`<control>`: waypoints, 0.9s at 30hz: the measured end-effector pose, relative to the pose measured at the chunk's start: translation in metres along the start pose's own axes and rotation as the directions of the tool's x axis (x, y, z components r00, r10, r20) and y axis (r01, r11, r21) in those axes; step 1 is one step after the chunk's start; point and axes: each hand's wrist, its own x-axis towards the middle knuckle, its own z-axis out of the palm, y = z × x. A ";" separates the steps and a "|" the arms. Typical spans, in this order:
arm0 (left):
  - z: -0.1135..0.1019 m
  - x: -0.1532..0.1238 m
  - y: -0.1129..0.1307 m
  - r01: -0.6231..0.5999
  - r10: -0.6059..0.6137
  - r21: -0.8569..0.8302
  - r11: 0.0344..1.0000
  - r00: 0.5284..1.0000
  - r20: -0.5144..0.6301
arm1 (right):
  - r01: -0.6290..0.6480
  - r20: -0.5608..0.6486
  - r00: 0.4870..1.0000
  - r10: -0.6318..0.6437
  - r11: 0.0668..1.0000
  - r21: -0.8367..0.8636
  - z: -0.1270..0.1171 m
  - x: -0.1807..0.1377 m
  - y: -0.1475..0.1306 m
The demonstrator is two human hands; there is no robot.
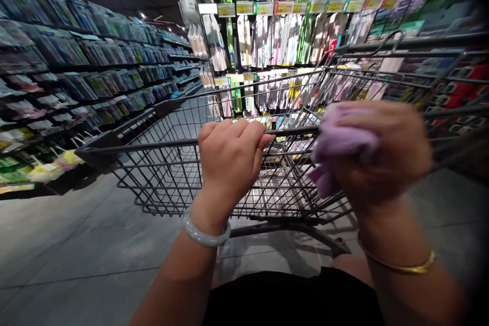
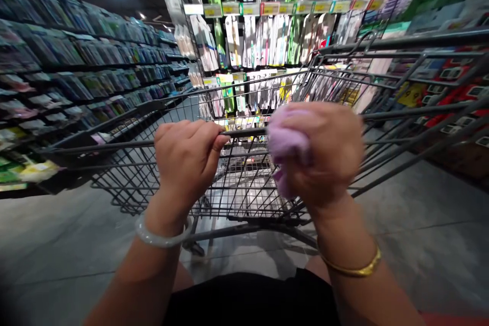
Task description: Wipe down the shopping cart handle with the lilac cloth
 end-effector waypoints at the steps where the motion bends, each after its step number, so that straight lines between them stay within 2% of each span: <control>1: 0.000 0.000 0.000 -0.001 0.001 0.001 1.000 1.000 -0.002 | 0.073 -0.019 0.997 -0.074 0.997 -0.010 0.005 0.003 -0.005; 3: 0.000 0.000 0.000 -0.003 0.003 0.001 1.000 1.000 0.003 | 0.164 -0.042 0.985 -0.165 0.986 -0.027 0.010 0.009 -0.008; 4: 0.000 0.001 0.000 -0.004 0.004 0.000 1.000 1.000 0.004 | 0.150 -0.058 0.987 -0.151 0.988 -0.025 0.009 0.012 -0.005; 6: 0.000 0.000 0.000 -0.007 0.007 -0.002 1.000 1.000 0.001 | 0.049 -0.195 0.979 -0.053 0.998 -0.026 0.004 0.015 0.006; 9: 0.000 0.000 -0.001 -0.012 0.012 -0.006 1.000 1.000 -0.009 | -0.090 -0.405 0.912 0.064 0.995 -0.047 -0.002 0.015 0.019; 10: 0.000 0.001 -0.001 -0.012 0.012 -0.008 1.000 1.000 -0.010 | -0.101 -0.408 0.910 0.071 0.993 -0.055 -0.001 0.013 0.018; 12: 0.001 0.001 -0.001 -0.009 0.009 -0.010 1.000 1.000 -0.008 | -0.077 -0.292 0.955 0.060 0.996 -0.048 0.003 0.010 0.008; 14: 0.000 0.002 -0.001 -0.009 0.008 -0.011 1.000 1.000 -0.008 | 0.047 -0.147 0.988 -0.054 0.998 -0.051 0.010 0.007 -0.005; 16: 0.000 0.003 -0.001 -0.011 0.011 -0.016 1.000 1.000 -0.008 | 0.169 -0.041 0.984 -0.172 0.982 -0.084 0.013 0.007 -0.012; 18: -0.001 0.003 -0.001 -0.013 0.013 -0.018 1.000 1.000 -0.007 | 0.185 -0.045 0.981 -0.190 0.977 -0.104 0.010 0.008 -0.010; 20: -0.002 0.003 -0.001 -0.013 0.013 -0.013 1.000 1.000 -0.005 | 0.075 -0.152 0.985 -0.088 0.993 -0.089 0.003 0.011 -0.001; 23: -0.002 0.003 -0.001 -0.017 0.017 -0.008 1.000 1.000 -0.009 | -0.089 -0.305 0.951 0.059 0.992 -0.085 -0.003 0.013 0.008; 25: -0.001 0.002 -0.001 -0.019 0.019 -0.007 1.000 1.000 -0.014 | -0.078 -0.281 0.958 0.050 0.993 -0.089 0.000 0.011 0.002; 27: -0.001 0.003 -0.001 -0.018 0.018 -0.004 1.000 1.000 -0.015 | 0.022 -0.171 0.985 -0.036 0.996 -0.084 0.007 0.007 -0.008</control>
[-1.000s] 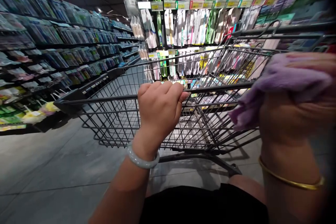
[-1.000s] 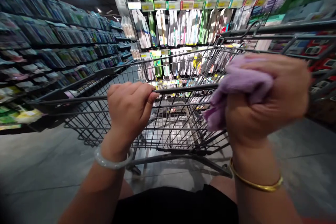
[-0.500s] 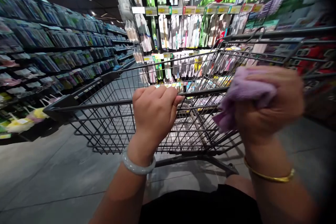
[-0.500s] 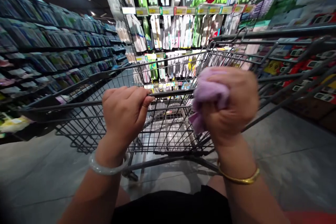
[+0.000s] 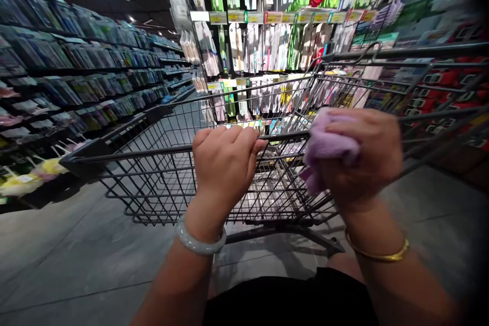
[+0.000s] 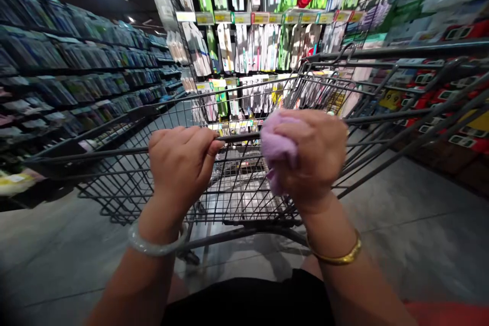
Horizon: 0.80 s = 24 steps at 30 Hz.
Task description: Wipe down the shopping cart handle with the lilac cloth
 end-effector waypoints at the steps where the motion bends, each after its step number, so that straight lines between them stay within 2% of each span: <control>1: 0.000 0.000 0.000 0.001 -0.001 0.002 1.000 1.000 0.000 | 0.062 0.054 0.997 -0.062 0.998 0.005 0.003 -0.002 -0.005; 3: -0.001 0.000 -0.001 0.002 -0.002 0.003 1.000 1.000 0.002 | 0.161 0.125 0.979 -0.159 0.987 -0.010 0.006 -0.006 -0.011; 5: -0.001 0.000 -0.001 0.006 -0.006 -0.004 1.000 1.000 0.006 | 0.167 0.115 0.980 -0.164 0.986 -0.023 0.004 -0.005 -0.006; 7: -0.002 0.000 -0.001 0.011 -0.011 -0.012 1.000 1.000 0.018 | 0.066 0.024 0.998 -0.066 0.998 -0.010 0.000 -0.001 0.004; 9: -0.003 -0.001 -0.002 0.014 -0.013 -0.014 1.000 0.999 0.031 | -0.069 -0.086 0.994 0.068 0.998 -0.013 -0.005 0.004 0.011; 11: -0.003 -0.001 -0.002 0.016 -0.015 -0.014 1.000 0.999 0.034 | -0.149 -0.111 0.983 0.145 0.988 -0.030 -0.007 0.005 0.010; 12: -0.002 -0.001 -0.002 0.016 -0.016 -0.015 1.000 0.999 0.030 | -0.145 -0.081 0.987 0.142 0.989 -0.033 -0.006 0.005 0.006; 15: -0.002 -0.001 -0.002 0.017 -0.017 -0.018 1.000 1.000 0.022 | 0.015 0.076 0.997 -0.014 1.000 -0.013 0.000 0.001 -0.008; 18: -0.003 -0.001 -0.002 0.020 -0.019 -0.021 1.000 0.999 0.030 | 0.151 0.119 0.982 -0.146 0.988 -0.038 0.002 -0.001 -0.007; 20: -0.004 -0.001 -0.002 0.024 -0.023 -0.025 0.999 0.999 0.036 | 0.088 0.052 0.995 -0.086 0.995 -0.035 -0.003 0.002 0.005; 21: -0.004 -0.001 -0.003 0.026 -0.025 -0.027 0.999 0.999 0.039 | 0.022 -0.035 0.999 -0.023 0.999 -0.038 -0.006 0.004 0.013; 23: -0.004 -0.001 -0.003 0.027 -0.026 -0.029 0.999 0.999 0.039 | -0.109 -0.221 0.971 0.093 0.992 -0.060 -0.011 0.009 0.024; 24: -0.004 -0.001 -0.003 0.027 -0.026 -0.030 0.999 0.999 0.039 | -0.148 -0.262 0.957 0.125 0.986 -0.072 -0.013 0.010 0.025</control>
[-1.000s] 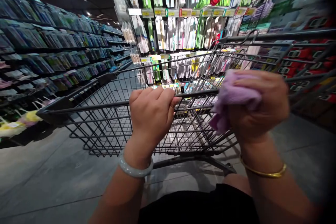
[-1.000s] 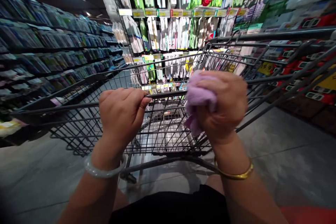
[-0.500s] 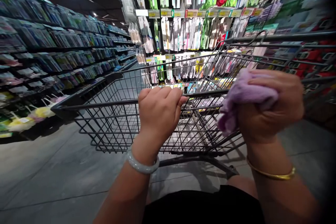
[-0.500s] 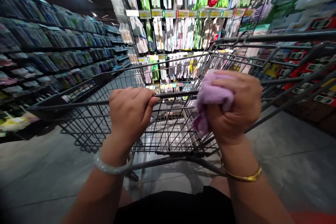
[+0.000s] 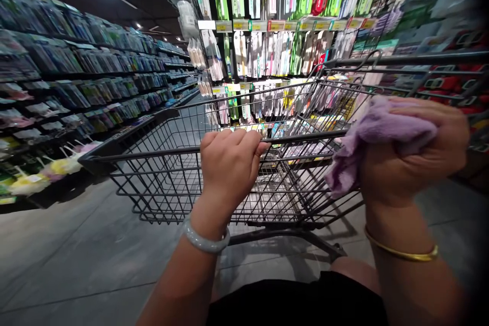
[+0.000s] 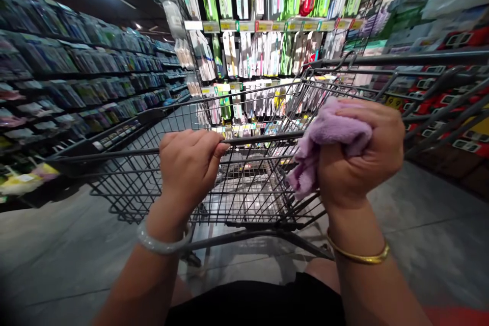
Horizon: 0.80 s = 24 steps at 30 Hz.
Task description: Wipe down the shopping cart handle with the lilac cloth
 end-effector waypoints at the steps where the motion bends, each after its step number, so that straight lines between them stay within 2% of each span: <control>1: 0.000 0.000 0.000 0.000 0.000 0.000 1.000 1.000 -0.002 | -0.009 0.011 1.000 0.009 1.000 -0.009 -0.001 0.000 -0.001; 4: -0.001 0.000 -0.001 0.002 -0.002 0.011 1.000 1.000 -0.004 | 0.102 0.246 0.962 -0.117 0.992 0.072 0.002 -0.008 -0.019; 7: -0.002 -0.001 -0.002 0.003 -0.003 0.019 1.000 1.000 0.000 | 0.280 0.345 0.889 -0.302 0.953 0.113 0.005 -0.019 -0.035; 9: -0.003 -0.001 -0.002 0.004 -0.004 0.017 1.000 1.000 0.006 | 0.310 0.348 0.878 -0.328 0.945 0.106 0.005 -0.020 -0.035; 10: -0.004 -0.002 -0.002 0.004 -0.004 0.014 1.000 1.000 0.011 | 0.280 0.331 0.895 -0.299 0.954 0.103 0.004 -0.018 -0.031; 13: -0.004 -0.003 -0.003 0.006 -0.006 0.005 1.000 1.000 0.026 | 0.093 0.177 0.979 -0.100 0.995 0.044 -0.002 -0.009 -0.016; 15: -0.005 -0.003 -0.004 0.009 -0.009 0.003 1.000 1.000 0.027 | 0.015 0.114 0.993 -0.015 1.000 -0.001 -0.004 -0.008 -0.013; 16: -0.005 -0.003 -0.005 0.008 -0.008 0.002 1.000 1.000 0.023 | 0.018 0.134 0.991 -0.017 1.000 -0.007 -0.003 -0.010 -0.015; 18: -0.005 -0.003 -0.005 0.005 -0.005 -0.001 1.000 1.000 0.012 | 0.111 0.237 0.965 -0.115 0.993 0.029 0.000 -0.020 -0.026; 20: -0.005 -0.003 -0.006 -0.002 0.002 -0.001 1.000 1.000 0.004 | 0.261 0.332 0.903 -0.272 0.962 0.080 0.006 -0.033 -0.040; 22: -0.006 -0.003 -0.006 -0.009 0.009 0.000 1.000 1.000 0.003 | 0.371 0.368 0.848 -0.381 0.923 0.101 0.009 -0.042 -0.050; 24: -0.006 -0.003 -0.007 -0.012 0.012 0.000 1.000 1.000 0.007 | 0.380 0.360 0.848 -0.389 0.920 0.099 0.008 -0.042 -0.050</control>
